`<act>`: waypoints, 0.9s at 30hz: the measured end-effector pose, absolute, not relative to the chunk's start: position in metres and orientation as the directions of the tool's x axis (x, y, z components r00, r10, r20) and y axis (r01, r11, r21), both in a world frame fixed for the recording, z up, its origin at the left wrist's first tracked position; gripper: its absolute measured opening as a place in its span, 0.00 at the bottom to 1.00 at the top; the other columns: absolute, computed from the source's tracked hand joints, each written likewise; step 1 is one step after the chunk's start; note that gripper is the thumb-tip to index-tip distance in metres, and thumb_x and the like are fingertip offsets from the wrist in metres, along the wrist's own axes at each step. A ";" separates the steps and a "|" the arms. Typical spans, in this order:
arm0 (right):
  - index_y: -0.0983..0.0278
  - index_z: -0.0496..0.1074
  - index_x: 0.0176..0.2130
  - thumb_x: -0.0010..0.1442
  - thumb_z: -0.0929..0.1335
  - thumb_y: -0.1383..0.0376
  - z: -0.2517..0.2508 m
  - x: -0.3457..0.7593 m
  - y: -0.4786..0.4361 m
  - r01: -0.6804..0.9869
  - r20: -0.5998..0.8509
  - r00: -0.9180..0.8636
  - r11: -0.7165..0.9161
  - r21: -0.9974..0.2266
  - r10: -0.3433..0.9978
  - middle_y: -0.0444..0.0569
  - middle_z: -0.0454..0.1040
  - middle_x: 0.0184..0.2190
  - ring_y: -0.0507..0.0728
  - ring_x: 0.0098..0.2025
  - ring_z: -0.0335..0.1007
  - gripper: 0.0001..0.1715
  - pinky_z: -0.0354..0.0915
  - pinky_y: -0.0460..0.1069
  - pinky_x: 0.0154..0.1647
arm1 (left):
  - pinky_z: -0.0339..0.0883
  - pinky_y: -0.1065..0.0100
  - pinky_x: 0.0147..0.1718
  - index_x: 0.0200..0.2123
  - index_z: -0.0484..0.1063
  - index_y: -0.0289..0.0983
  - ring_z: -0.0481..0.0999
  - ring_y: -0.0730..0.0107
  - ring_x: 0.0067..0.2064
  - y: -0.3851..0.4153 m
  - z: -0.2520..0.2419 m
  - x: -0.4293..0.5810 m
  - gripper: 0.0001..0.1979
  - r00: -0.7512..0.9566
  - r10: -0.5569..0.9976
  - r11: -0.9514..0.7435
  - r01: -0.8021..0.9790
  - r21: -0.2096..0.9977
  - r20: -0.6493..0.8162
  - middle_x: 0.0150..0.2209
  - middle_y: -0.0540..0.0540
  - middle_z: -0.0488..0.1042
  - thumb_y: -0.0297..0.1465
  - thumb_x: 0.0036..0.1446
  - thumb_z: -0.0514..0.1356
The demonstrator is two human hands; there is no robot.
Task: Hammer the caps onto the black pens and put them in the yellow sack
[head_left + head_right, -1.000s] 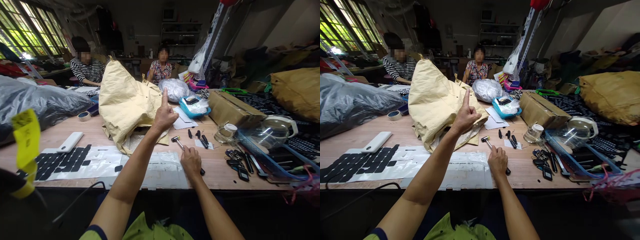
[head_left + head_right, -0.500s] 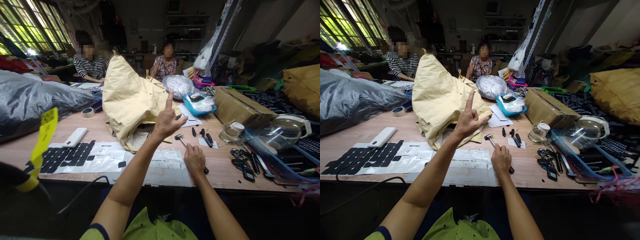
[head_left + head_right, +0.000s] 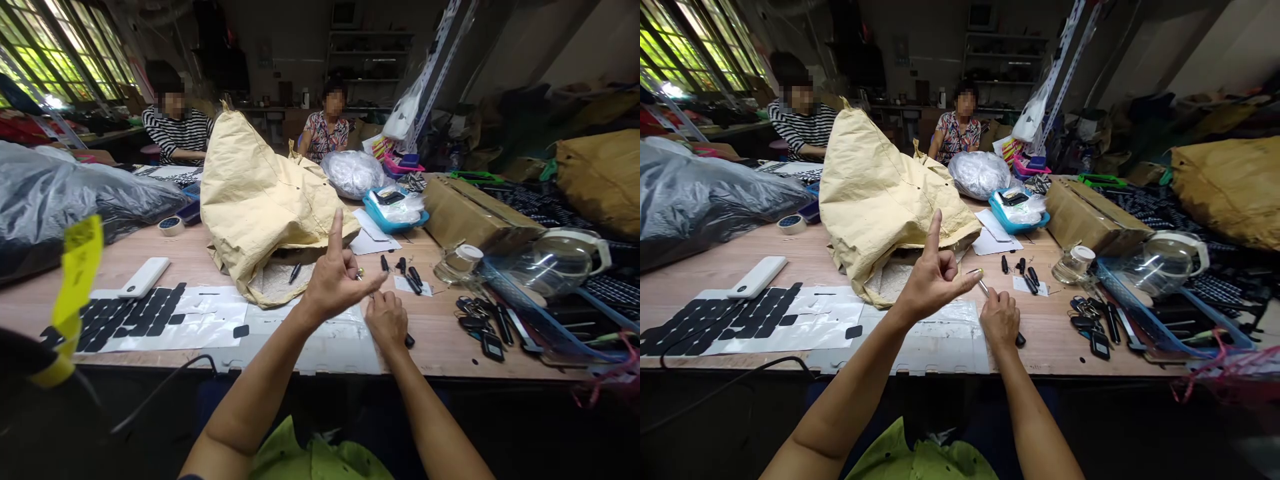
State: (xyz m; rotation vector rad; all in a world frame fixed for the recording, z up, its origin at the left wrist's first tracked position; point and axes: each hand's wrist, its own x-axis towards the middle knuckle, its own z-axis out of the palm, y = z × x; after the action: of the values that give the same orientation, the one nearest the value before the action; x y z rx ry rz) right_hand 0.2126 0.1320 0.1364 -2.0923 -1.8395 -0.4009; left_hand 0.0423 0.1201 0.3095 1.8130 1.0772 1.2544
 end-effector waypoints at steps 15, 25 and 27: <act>0.64 0.75 0.51 0.65 0.62 0.66 0.146 0.209 0.131 0.986 0.331 0.165 -0.151 -0.067 0.929 0.56 0.72 0.38 0.60 0.42 0.65 0.18 0.57 0.51 0.37 | 0.54 0.72 0.20 0.73 0.33 0.50 0.55 0.79 0.23 0.095 0.337 0.039 0.62 0.168 0.883 -0.463 0.168 0.870 0.437 0.31 0.54 0.70 0.38 0.48 0.74; 0.64 0.75 0.52 0.66 0.62 0.67 0.148 0.208 0.130 0.986 0.344 0.167 -0.151 -0.072 0.924 0.55 0.72 0.39 0.60 0.43 0.66 0.19 0.57 0.50 0.36 | 0.53 0.74 0.22 0.73 0.28 0.46 0.55 0.79 0.22 0.099 0.329 0.037 0.64 0.162 0.888 -0.451 0.124 0.884 0.431 0.24 0.60 0.64 0.35 0.48 0.74; 0.64 0.74 0.53 0.66 0.62 0.66 0.149 0.207 0.129 0.983 0.331 0.180 -0.160 -0.088 0.926 0.55 0.72 0.39 0.60 0.43 0.66 0.19 0.57 0.50 0.37 | 0.53 0.74 0.22 0.73 0.29 0.45 0.55 0.79 0.22 0.098 0.328 0.037 0.63 0.165 0.887 -0.453 0.123 0.883 0.432 0.24 0.60 0.64 0.36 0.49 0.73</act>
State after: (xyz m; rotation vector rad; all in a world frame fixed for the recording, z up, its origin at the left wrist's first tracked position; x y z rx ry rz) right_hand 0.2069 0.1292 0.1489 -2.1785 -1.8243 -0.2897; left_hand 0.0366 0.0981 0.3280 1.7271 0.9684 1.3523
